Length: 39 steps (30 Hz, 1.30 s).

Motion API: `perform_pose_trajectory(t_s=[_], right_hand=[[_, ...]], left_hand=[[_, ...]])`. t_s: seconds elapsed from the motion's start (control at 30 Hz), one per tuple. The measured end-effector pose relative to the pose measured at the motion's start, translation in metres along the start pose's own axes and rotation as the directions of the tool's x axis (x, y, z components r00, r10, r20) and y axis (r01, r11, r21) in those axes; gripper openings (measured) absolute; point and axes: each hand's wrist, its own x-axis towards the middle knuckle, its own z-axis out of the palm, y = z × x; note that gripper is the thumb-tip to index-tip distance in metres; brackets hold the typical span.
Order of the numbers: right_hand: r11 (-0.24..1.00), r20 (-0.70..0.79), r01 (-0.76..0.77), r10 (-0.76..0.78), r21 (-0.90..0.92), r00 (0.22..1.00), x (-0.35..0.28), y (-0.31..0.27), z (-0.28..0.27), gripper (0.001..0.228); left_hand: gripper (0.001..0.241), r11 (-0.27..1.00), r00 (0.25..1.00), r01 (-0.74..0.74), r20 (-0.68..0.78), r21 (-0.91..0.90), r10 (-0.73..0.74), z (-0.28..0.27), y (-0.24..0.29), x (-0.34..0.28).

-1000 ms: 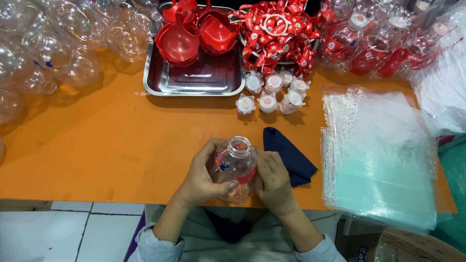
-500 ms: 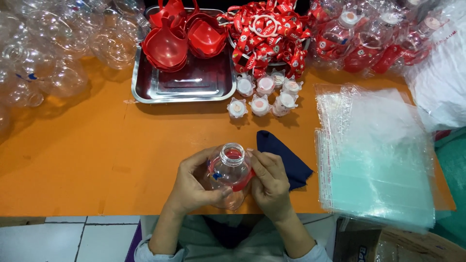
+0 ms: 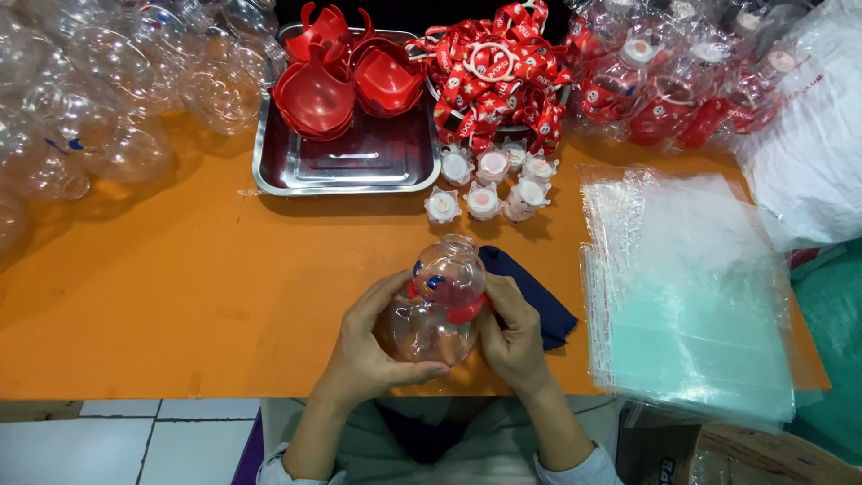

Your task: Cleaning a red plastic component with a cloth and then attaching a red lanyard to a clear plastic bottle.

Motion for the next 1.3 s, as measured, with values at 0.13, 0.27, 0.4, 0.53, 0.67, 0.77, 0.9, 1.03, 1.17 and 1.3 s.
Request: perform_pose_trajectory(t_s=[0.13,0.27,0.4,0.53,0.67,0.77,0.9,1.03,1.17,1.3], right_hand=[[0.955,0.077,-0.096,0.077,0.281,0.994,-0.005,0.003,0.0,0.039],[0.802,0.187,-0.159,0.06,0.576,0.981,-0.005,0.001,0.005,0.064],[0.797,0.268,-0.28,0.154,0.535,0.951,0.009,-0.03,0.011,0.081],[0.863,0.233,-0.287,0.205,0.415,0.951,0.017,-0.039,0.015,0.078],[0.924,0.207,-0.197,0.134,0.328,0.969,0.028,-0.04,0.012,0.071],[0.969,0.198,-0.126,0.083,0.214,0.977,0.033,-0.039,0.009,0.078],[0.968,0.209,-0.164,0.124,0.19,0.97,0.024,-0.023,0.013,0.09],[0.978,0.147,-0.143,0.122,0.149,0.982,0.014,-0.015,0.015,0.083],[0.976,0.062,-0.168,0.161,0.138,0.985,0.006,-0.005,0.02,0.089],[0.98,0.066,-0.167,0.161,0.106,0.985,0.004,-0.001,0.019,0.083]], left_hand=[[0.104,0.999,1.0,-0.027,0.0,0.019,0.027,0.0,-0.001,-0.003],[0.108,0.969,0.979,-0.15,-0.109,0.196,0.174,0.003,-0.003,-0.002],[0.108,0.895,0.96,-0.155,-0.149,0.418,0.236,0.015,-0.02,-0.006],[0.106,0.859,0.952,-0.156,-0.158,0.487,0.262,0.015,-0.018,-0.006],[0.113,0.93,0.973,-0.117,-0.147,0.35,0.178,0.009,-0.013,-0.005],[0.115,0.948,0.982,-0.095,-0.128,0.304,0.14,0.009,-0.017,-0.004],[0.112,0.938,0.99,-0.027,-0.118,0.345,0.072,0.012,-0.024,-0.002],[0.111,0.926,0.99,-0.075,-0.087,0.37,0.115,0.013,-0.021,-0.002],[0.11,0.951,0.969,-0.025,-0.226,0.309,0.099,0.017,-0.016,0.0],[0.108,0.966,0.971,-0.014,-0.228,0.256,0.074,0.018,-0.02,0.001]])
